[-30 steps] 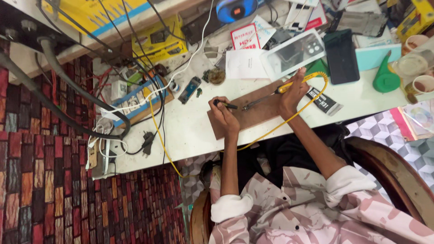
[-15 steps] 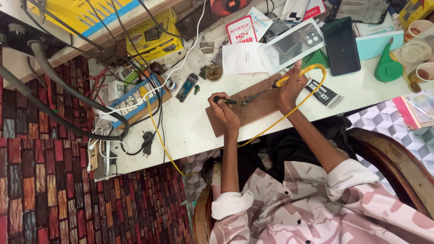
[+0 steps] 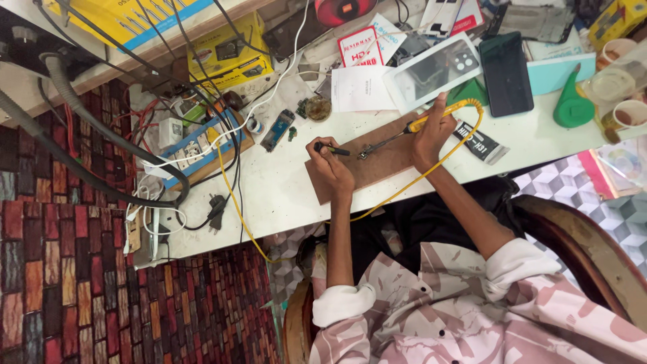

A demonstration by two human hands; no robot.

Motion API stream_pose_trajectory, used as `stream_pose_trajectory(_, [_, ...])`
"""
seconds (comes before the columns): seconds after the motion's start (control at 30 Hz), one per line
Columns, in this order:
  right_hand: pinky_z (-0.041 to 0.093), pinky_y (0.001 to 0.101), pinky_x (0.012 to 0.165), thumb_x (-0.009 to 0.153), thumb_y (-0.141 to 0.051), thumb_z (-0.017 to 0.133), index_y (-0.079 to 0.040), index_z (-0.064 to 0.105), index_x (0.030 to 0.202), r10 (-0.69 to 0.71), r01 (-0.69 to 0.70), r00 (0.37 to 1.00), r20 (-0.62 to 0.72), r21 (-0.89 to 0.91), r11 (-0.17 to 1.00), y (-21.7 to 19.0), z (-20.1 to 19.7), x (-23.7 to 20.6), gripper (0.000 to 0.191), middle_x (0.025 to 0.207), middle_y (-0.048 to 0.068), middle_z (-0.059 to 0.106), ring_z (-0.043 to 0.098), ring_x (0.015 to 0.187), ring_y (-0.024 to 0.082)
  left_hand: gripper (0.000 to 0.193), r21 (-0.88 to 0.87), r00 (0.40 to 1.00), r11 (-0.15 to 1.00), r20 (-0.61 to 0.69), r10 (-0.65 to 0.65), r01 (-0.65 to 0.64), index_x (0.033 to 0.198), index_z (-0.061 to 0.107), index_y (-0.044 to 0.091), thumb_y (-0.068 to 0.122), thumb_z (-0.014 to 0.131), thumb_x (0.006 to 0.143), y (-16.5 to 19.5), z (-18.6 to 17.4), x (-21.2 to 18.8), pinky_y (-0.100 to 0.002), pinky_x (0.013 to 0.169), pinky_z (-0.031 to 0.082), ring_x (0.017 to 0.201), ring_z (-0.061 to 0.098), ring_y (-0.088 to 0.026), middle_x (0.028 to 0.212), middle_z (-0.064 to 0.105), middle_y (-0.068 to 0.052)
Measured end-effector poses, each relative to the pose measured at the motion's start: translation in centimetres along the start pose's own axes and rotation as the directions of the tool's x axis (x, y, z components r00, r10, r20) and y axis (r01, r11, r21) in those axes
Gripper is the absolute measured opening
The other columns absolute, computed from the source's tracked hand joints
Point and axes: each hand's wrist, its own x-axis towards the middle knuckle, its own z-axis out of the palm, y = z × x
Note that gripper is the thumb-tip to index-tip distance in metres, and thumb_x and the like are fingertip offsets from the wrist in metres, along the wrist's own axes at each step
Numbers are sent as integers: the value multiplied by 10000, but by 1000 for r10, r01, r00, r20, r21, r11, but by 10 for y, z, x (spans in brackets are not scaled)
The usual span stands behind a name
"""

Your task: The person uses a soldering iron and tweezers to work on small electronic components on a wooden board. They repeatedly heat the components and adjust their position, occasionally dipping the iron tip into a small container. The workspace is cluttered with tools and electronic parts.

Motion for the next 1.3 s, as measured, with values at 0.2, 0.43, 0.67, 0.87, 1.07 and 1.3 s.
stream_pose_trajectory(0.2, [383,296,542,1143,-402,498,-27,516,666,-109,110,994,19,-35,993,-9,13,-2,607,603,9,512,458,559,82,485,83,999,996,36,29,-32,1144,453,21,486,317,1139,9,3,12,-287,721,463,797,510,-130,898,529,-73])
stream_pose_trajectory(0.43, [381,321,573,1165,-325,482,18,565,694,-227,257,960,162,-201,945,-69,-73,-19,588,603,39,513,474,581,114,431,84,998,995,38,55,-58,1143,457,17,421,311,1169,78,20,-52,-318,758,470,799,502,-153,895,525,-85])
stream_pose_trajectory(0.67, [450,338,579,1096,-185,579,10,632,790,-331,558,692,641,-185,809,-110,-53,-21,367,684,84,637,609,597,185,421,60,998,998,61,-3,-1,1186,446,3,401,310,1168,63,10,-53,-320,772,464,814,495,-153,921,536,-92])
stream_pose_trajectory(0.87, [474,380,586,969,-289,716,-9,649,870,-52,643,397,916,-237,728,-166,-31,-19,304,696,148,607,612,616,301,445,128,998,992,62,12,-19,1170,455,0,415,297,1158,73,7,-47,-331,759,464,800,516,-170,909,565,-101])
stream_pose_trajectory(1.07, [514,467,662,960,-343,715,-35,653,975,-5,772,275,961,-218,597,-192,-27,-21,315,814,160,692,665,778,410,453,154,998,988,55,7,-16,1163,456,1,421,286,1157,72,5,-46,-330,750,458,781,514,-171,876,576,-101])
stream_pose_trajectory(1.3, [510,472,618,925,-343,739,-56,729,954,87,751,402,911,-382,539,-197,-29,-24,288,697,157,671,664,687,393,432,153,997,988,71,13,-24,1153,452,7,402,278,1174,69,7,-42,-331,773,464,795,512,-168,883,572,-100])
